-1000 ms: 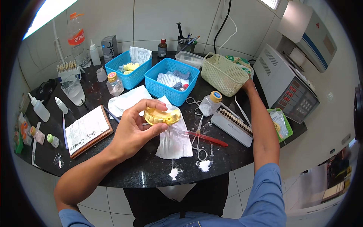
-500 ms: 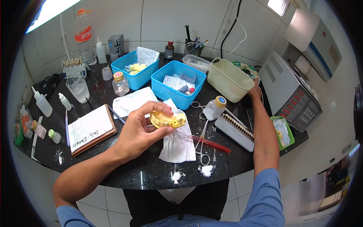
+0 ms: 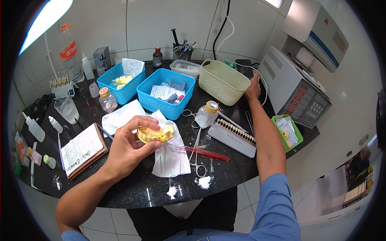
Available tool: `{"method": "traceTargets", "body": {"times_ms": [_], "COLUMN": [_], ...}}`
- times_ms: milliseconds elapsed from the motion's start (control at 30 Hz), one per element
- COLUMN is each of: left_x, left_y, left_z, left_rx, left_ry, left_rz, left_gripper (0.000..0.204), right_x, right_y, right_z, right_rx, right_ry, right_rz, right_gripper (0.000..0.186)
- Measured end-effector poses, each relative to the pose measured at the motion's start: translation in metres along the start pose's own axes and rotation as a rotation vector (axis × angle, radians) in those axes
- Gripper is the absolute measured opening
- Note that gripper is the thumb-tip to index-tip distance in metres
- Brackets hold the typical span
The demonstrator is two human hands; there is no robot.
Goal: Clean and brush dental impression models using a brush and liquid.
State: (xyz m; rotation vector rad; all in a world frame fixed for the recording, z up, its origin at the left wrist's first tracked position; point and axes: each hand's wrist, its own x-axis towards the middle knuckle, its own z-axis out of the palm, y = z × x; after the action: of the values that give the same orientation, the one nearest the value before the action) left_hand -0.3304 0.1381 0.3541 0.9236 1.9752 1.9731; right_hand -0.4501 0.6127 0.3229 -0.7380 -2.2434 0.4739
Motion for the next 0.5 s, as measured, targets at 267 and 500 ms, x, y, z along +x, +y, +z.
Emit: {"method": "traceTargets", "body": {"times_ms": [267, 500], "left_x": [-0.002, 0.0], "left_y": [0.001, 0.002], "left_z": [0.0, 0.001], "left_rx": [0.005, 0.016], "left_ry": [0.002, 0.0], "left_rz": [-0.02, -0.016], "left_gripper": [0.03, 0.03], "right_x": [-0.008, -0.002], "right_y": [-0.007, -0.004], "right_z": [-0.004, -0.002], "right_rx": [0.054, 0.115], "right_ry": [0.091, 0.195], "right_rz": [-0.03, -0.086], "right_gripper": [0.078, 0.082]}}
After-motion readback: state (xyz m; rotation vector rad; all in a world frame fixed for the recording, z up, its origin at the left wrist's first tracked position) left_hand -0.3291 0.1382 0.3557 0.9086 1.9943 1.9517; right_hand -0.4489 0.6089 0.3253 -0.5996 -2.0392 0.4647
